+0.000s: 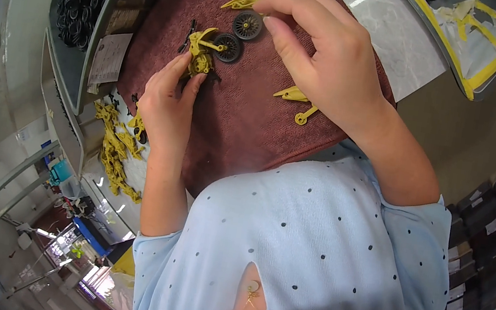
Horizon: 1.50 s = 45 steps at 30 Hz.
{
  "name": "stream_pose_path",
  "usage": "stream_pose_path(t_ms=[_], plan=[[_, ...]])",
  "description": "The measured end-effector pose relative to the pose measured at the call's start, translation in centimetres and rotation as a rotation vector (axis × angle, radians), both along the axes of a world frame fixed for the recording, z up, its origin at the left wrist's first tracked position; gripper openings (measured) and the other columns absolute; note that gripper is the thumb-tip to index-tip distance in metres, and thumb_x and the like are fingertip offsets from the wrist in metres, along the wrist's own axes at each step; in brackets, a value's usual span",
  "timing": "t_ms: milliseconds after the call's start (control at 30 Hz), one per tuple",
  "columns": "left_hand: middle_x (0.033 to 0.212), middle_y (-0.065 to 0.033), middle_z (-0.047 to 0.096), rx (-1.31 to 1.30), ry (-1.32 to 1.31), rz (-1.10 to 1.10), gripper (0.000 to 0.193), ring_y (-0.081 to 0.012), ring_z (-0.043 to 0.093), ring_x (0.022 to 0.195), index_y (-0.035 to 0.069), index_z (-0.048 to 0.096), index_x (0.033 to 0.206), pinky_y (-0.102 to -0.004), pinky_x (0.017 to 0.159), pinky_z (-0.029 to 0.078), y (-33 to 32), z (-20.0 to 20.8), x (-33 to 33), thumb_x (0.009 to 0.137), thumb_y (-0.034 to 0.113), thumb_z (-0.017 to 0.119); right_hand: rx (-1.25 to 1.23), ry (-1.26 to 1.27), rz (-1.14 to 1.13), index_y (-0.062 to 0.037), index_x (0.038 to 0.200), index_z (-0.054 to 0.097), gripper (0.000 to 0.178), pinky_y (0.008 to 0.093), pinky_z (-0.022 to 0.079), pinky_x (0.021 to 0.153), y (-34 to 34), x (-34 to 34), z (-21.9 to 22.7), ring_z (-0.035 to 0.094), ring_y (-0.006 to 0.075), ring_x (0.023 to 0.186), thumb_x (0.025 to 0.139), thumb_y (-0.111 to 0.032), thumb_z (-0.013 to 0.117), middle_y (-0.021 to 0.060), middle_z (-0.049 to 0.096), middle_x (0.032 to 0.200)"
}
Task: The person assembles toy motorcycles by fitting wheels and handlebars between frame halves, sets the finished motorcycles onto a tray, arranges new frame pieces on the mat, scoops toy wheels from a bin, and inserts wheels into the frames.
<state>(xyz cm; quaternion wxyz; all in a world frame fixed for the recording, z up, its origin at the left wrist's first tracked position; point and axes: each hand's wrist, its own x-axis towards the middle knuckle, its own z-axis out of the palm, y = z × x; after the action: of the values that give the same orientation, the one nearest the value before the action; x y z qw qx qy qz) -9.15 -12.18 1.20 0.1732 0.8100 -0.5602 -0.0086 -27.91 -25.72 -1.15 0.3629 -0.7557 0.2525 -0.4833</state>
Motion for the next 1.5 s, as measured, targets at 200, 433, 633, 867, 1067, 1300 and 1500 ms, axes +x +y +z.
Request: stream_pose_path(t_ms=[200, 433, 633, 867, 1067, 1300, 1500], plan=[[0.104, -0.0109, 0.071, 0.001, -0.039, 0.025, 0.032, -0.0236, 0.068, 0.093, 0.003, 0.071, 0.104, -0.0314, 0.083, 0.053, -0.3, 0.0, -0.5, 0.073, 0.005, 0.078, 0.014, -0.139, 0.024, -0.0016, 0.098, 0.066, 0.019, 0.0289, 0.048, 0.061, -0.3, 0.4, -1.0, 0.06, 0.0204, 0.069, 0.08, 0.004, 0.067, 0.0088, 0.062, 0.084], [0.098, -0.0083, 0.071, 0.082, -0.316, -0.051, 0.031, -0.0248, 0.066, 0.086, 0.005, 0.073, 0.102, -0.0331, 0.079, 0.052, -0.9, -0.2, -0.7, 0.072, 0.006, 0.078, 0.043, -0.138, 0.062, -0.0011, 0.097, 0.066, 0.018, 0.0296, 0.049, 0.061, -0.5, 0.5, -1.2, 0.06, 0.0221, 0.07, 0.079, 0.004, 0.067, 0.0098, 0.061, 0.084], [0.102, -0.0086, 0.07, -0.011, -0.08, 0.006, 0.027, -0.0248, 0.065, 0.084, 0.007, 0.074, 0.099, -0.0327, 0.078, 0.051, -0.5, -0.9, -0.3, 0.073, 0.008, 0.077, 0.081, 0.04, 0.192, -0.0006, 0.101, 0.065, 0.018, 0.0355, 0.05, 0.068, -0.6, 0.6, 0.1, 0.062, 0.0269, 0.078, 0.083, -0.003, 0.066, 0.0123, 0.062, 0.088], [0.101, -0.009, 0.069, -0.088, 0.026, 0.045, 0.03, -0.0263, 0.066, 0.087, 0.004, 0.073, 0.1, -0.0334, 0.078, 0.052, -0.3, -1.1, 0.0, 0.071, 0.009, 0.079, -0.057, 0.675, 0.332, 0.0004, 0.097, 0.063, 0.025, 0.0406, 0.051, 0.078, -1.7, 5.5, 3.1, 0.063, 0.0311, 0.091, 0.082, -0.018, 0.07, 0.0141, 0.063, 0.092], [0.099, -0.0118, 0.069, -0.201, 0.371, 0.112, 0.036, -0.0271, 0.067, 0.087, 0.002, 0.071, 0.102, -0.0339, 0.079, 0.053, -0.1, -1.2, 0.7, 0.068, 0.01, 0.08, -0.236, 0.979, 0.241, 0.0001, 0.098, 0.061, 0.049, 0.042, 0.051, 0.082, -0.3, 10.9, 3.7, 0.063, 0.0325, 0.096, 0.067, -0.03, 0.082, 0.0134, 0.065, 0.096], [0.102, -0.0139, 0.067, -0.027, 0.48, 0.092, 0.044, -0.0281, 0.066, 0.09, -0.001, 0.069, 0.106, -0.035, 0.08, 0.052, -0.1, -0.6, 2.8, 0.066, 0.012, 0.082, -0.06, 1.42, 0.441, -0.0056, 0.11, 0.065, 0.052, 0.0424, 0.049, 0.088, -0.5, 13.1, 7.1, 0.062, 0.0285, 0.108, 0.069, -0.033, 0.083, 0.0107, 0.067, 0.112], [0.1, -0.014, 0.067, 0.098, 0.54, 0.151, 0.044, -0.0243, 0.065, 0.089, -0.003, 0.068, 0.106, -0.0335, 0.077, 0.051, -1.0, -0.3, 3.1, 0.066, 0.009, 0.082, -0.008, 1.518, 0.487, -0.0144, 0.114, 0.069, 0.051, 0.0421, 0.05, 0.089, -1.1, 14.0, 6.2, 0.062, 0.0247, 0.111, 0.072, -0.039, 0.081, 0.004, 0.067, 0.115]])
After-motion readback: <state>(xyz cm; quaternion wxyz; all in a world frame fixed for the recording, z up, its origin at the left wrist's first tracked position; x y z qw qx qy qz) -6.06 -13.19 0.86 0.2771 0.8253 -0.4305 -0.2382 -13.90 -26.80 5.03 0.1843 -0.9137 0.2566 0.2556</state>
